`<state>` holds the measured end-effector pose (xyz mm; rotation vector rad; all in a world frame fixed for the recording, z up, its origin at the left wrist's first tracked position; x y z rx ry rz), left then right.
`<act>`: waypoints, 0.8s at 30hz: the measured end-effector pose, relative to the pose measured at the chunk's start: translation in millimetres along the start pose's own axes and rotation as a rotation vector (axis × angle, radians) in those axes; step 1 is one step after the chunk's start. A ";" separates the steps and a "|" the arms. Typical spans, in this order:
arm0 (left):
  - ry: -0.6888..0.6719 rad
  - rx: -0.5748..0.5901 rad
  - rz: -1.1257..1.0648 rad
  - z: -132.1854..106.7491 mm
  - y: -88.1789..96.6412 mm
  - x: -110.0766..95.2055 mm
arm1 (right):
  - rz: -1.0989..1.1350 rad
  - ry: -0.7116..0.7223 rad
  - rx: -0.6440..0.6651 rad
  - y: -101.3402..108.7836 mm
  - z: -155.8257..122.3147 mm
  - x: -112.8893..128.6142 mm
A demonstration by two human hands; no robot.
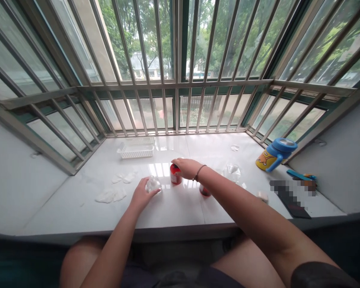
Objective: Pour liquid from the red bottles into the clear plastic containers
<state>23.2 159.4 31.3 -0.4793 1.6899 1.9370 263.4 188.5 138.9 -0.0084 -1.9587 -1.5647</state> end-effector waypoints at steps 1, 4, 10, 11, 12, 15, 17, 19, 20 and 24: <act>0.002 -0.003 0.003 -1.4 2.1 1.7 | 0.002 0.026 -0.008 -0.4 -10.3 4.9; 0.006 -0.016 0.006 -4.9 6.2 5.2 | -0.023 0.039 -0.063 7.4 -44.1 -0.5; 0.033 -0.062 0.003 -12.9 8.2 8.0 | -0.143 -0.353 0.072 17.8 -90.8 -98.0; 0.044 -0.074 0.001 -14.4 8.0 9.0 | -0.141 -0.366 0.081 20.0 -93.5 -108.4; 0.051 -0.083 -0.004 -16.0 7.6 9.9 | -0.144 -0.374 0.077 22.8 -95.0 -116.7; 0.041 -0.077 -0.028 -21.1 4.5 9.0 | -0.167 -0.396 0.013 33.9 -94.9 -132.4; 0.026 -0.058 -0.038 -25.2 3.2 6.6 | -0.179 -0.416 -0.046 40.8 -93.0 -138.5; 0.015 -0.042 -0.044 -29.6 3.7 3.9 | -0.188 -0.438 -0.112 46.8 -91.3 -142.8; 0.008 -0.036 -0.048 -31.6 4.4 2.4 | -0.194 -0.448 -0.149 49.5 -90.8 -144.1; -0.027 -0.023 -0.076 -36.4 5.0 -1.8 | -0.231 -0.443 -0.273 50.5 -89.3 -136.1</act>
Point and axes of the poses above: each hand's wrist, its own z-axis towards the middle knuckle, its own y-axis out of the back of the hand, x = y × z, the point moved 9 cm from there along z, towards the middle knuckle, and after that the axes turned 14 degrees about z, right-handed, at the moved point
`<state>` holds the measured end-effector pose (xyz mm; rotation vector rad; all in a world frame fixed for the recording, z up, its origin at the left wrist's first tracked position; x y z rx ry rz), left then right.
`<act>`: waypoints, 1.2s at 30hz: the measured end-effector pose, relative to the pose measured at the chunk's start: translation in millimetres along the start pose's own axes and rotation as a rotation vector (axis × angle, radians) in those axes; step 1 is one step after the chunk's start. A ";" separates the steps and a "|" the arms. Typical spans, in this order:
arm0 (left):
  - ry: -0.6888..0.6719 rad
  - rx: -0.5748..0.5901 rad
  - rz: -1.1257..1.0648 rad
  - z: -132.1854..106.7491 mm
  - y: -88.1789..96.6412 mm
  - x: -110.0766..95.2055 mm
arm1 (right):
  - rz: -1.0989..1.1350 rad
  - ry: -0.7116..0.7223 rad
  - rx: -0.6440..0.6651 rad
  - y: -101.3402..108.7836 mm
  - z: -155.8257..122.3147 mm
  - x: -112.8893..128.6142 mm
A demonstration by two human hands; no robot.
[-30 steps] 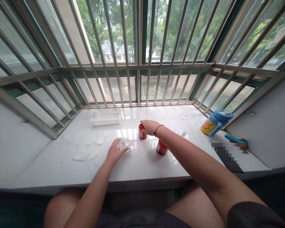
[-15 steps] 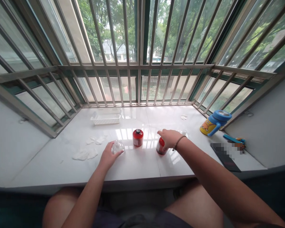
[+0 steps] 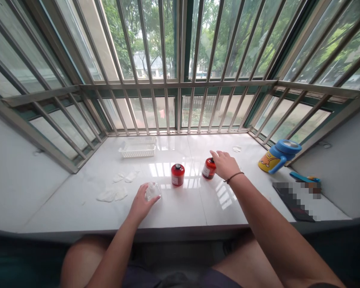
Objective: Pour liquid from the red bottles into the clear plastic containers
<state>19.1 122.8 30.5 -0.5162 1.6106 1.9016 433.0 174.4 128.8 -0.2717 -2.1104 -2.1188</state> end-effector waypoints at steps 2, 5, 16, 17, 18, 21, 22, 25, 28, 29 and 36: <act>-0.005 -0.008 -0.018 -0.4 -1.8 1.1 | 0.044 0.085 -0.044 -4.4 -5.9 20.3; 0.003 -0.035 -0.082 -0.1 -6.2 3.9 | 0.309 0.315 -0.100 -15.3 -18.5 69.4; 0.001 -0.052 -0.155 4.1 -17.8 -9.3 | 1.034 0.393 -0.052 -71.0 3.1 172.2; -0.001 -0.052 -0.158 4.8 -18.1 -9.4 | 1.043 0.388 -0.063 -72.6 0.5 175.4; 0.002 -0.052 -0.161 5.4 -18.2 -9.1 | 1.051 0.378 -0.082 -73.5 -3.8 176.6; 0.010 -0.053 -0.156 6.0 -17.4 -8.8 | 1.070 0.332 -0.156 -73.0 -25.2 170.4; 0.009 -0.054 -0.151 5.8 -16.9 -9.2 | 1.074 0.316 -0.179 -72.4 -34.1 165.8; 0.007 -0.063 -0.157 5.3 -15.2 -9.8 | 1.078 0.267 -0.237 -70.6 -61.3 148.0; 0.009 -0.077 -0.181 5.6 -15.5 -8.1 | 1.084 0.217 -0.289 -70.2 -84.2 130.7; 0.014 -0.081 -0.193 6.0 -16.4 -7.2 | 1.093 0.202 -0.308 -70.4 -89.9 126.1; 0.111 -0.132 -0.281 9.6 -25.7 1.5 | 1.149 0.136 -0.436 -80.1 -103.7 113.5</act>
Point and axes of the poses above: each hand's wrist, its own z-axis towards the middle knuckle, its own y-axis out of the back of the hand, x = y × z, the point moved 9 cm from there along z, towards the middle knuckle, and after that the axes turned 14 degrees about z, right-handed, at the moved point
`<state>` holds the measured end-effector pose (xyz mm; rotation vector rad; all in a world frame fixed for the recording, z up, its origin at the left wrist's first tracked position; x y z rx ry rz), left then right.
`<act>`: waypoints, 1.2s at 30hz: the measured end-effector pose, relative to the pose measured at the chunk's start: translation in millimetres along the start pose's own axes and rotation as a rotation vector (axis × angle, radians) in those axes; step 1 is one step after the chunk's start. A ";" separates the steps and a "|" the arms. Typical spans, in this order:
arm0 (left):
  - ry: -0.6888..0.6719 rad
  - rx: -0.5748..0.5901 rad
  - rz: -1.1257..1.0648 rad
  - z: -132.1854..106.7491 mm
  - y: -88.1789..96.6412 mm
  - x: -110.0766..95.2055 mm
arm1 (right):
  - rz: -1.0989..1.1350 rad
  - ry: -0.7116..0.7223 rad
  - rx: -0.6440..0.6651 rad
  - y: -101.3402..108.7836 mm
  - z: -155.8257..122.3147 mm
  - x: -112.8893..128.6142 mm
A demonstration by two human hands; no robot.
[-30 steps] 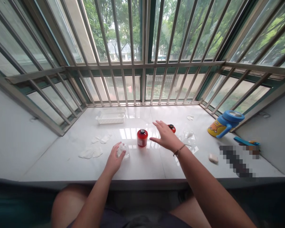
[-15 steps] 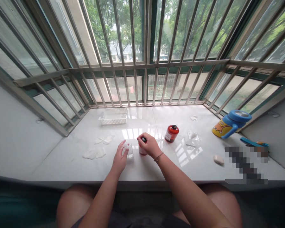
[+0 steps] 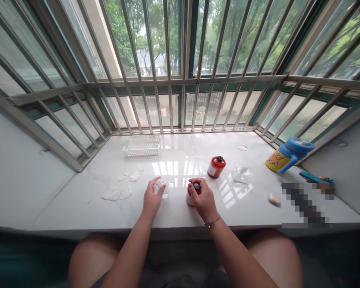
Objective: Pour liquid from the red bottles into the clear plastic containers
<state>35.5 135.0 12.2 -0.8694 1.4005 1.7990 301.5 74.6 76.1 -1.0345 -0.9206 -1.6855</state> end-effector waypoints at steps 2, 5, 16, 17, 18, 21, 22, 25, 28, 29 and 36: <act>-0.002 -0.010 -0.038 1.0 -0.9 0.2 | 0.052 -0.011 -0.053 1.3 -2.5 -6.0; 0.008 -0.017 0.001 1.6 0.7 1.3 | 0.160 -0.011 -0.130 4.4 -7.0 -12.5; 0.051 0.013 -0.042 0.9 -1.6 6.0 | 0.141 0.110 -0.120 5.3 -8.5 -8.1; 0.048 0.010 -0.055 1.4 -1.8 6.9 | 0.131 0.136 -0.102 4.4 -8.6 -7.7; 0.042 0.008 -0.064 1.9 -2.0 7.7 | 0.118 0.157 -0.086 3.4 -8.7 -7.9; 0.033 0.006 -0.076 2.6 -2.7 9.5 | 0.125 0.167 -0.092 2.8 -8.9 -12.3; 0.037 0.008 -0.080 2.7 -3.3 10.0 | 0.151 0.157 -0.118 4.2 -9.1 -14.5; 0.039 -0.005 -0.153 3.1 -3.3 9.1 | 0.241 0.134 -0.179 6.7 -9.6 -19.0; 0.032 -0.028 -0.249 3.7 -1.2 6.3 | 0.258 0.119 -0.176 6.7 -8.7 -18.3; 0.034 -0.028 -0.250 3.8 -0.7 5.7 | 0.239 0.120 -0.160 6.1 -8.0 -16.8; 0.065 0.024 -0.218 3.4 -2.9 6.7 | 0.235 0.118 -0.152 7.0 -7.0 -14.0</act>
Point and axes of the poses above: each hand's wrist, its own z-axis towards the middle knuckle, its own y-axis out of the back of the hand, x = y × z, the point moved 9 cm from there along z, towards the middle knuckle, and after that the axes turned 14 degrees about z, right-handed, at the moved point
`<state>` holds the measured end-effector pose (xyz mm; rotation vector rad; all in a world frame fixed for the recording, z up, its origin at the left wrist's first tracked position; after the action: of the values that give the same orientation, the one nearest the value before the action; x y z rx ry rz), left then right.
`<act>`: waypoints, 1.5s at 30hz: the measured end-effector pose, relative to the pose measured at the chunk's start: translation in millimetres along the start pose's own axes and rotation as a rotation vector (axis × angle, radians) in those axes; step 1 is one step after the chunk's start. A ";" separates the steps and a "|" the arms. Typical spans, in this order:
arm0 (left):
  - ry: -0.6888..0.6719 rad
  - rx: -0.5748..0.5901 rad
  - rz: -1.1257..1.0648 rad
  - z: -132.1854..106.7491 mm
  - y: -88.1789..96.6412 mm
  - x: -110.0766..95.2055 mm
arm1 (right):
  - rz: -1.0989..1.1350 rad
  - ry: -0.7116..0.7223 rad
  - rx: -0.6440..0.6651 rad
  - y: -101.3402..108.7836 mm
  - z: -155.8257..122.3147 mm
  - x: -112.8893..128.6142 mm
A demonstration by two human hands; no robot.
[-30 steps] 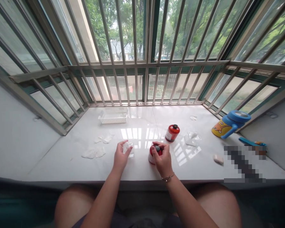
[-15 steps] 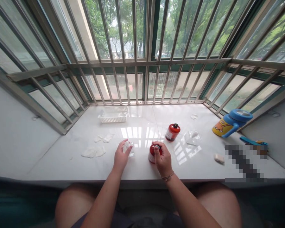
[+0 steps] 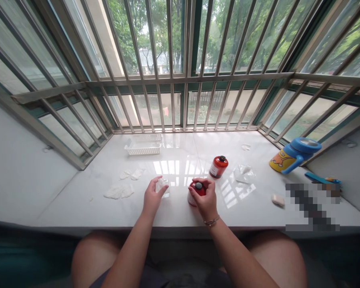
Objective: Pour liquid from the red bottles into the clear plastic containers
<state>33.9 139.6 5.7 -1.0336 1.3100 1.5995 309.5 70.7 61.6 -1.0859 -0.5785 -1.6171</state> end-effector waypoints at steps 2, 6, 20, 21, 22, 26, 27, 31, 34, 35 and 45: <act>-0.019 -0.020 -0.060 0.2 0.9 -0.9 | 0.037 -0.023 -0.021 1.5 -0.4 -2.4; -0.012 -0.019 -0.054 0.4 0.2 0.3 | -0.059 0.018 0.076 -6.1 0.4 2.8; 0.016 -0.022 -0.014 1.5 -1.7 8.3 | 0.009 -0.024 0.008 -0.8 0.7 -1.8; 0.011 -0.020 -0.009 1.7 -1.9 8.4 | 0.022 -0.034 -0.005 0.4 0.6 -2.7; 0.002 -0.021 -0.012 1.9 -1.8 7.9 | 0.017 -0.035 0.001 -0.1 0.5 -2.6; -0.024 -0.038 -0.046 1.0 0.5 3.4 | -0.052 -0.001 0.071 -6.4 0.4 2.1; -0.021 -0.035 -0.034 0.6 0.7 2.5 | -0.040 -0.004 0.059 -5.6 0.5 2.2; 0.000 -0.008 0.028 -0.7 -0.3 0.0 | 0.019 -0.033 0.010 -1.0 1.0 0.7; -0.015 -0.028 -0.040 -1.1 1.1 -2.5 | -0.042 0.002 0.084 -6.7 1.5 3.7; -0.020 -0.036 -0.062 -1.2 1.6 -3.1 | -0.044 0.004 0.089 -7.1 1.6 3.7; -0.017 -0.045 -0.072 1.3 0.5 0.8 | -0.023 -0.020 0.073 -6.2 1.7 2.1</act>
<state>33.1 140.9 5.4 -1.0803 1.2169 1.5865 304.3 73.1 65.1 -1.0457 -0.6606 -1.5948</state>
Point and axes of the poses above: each hand's wrist, its own z-axis towards the middle knuckle, its own y-axis out of the back of the hand, x = y × z, the point moved 9 cm from there along z, towards the middle knuckle, and after that the axes turned 14 degrees about z, right-handed, at the moved point
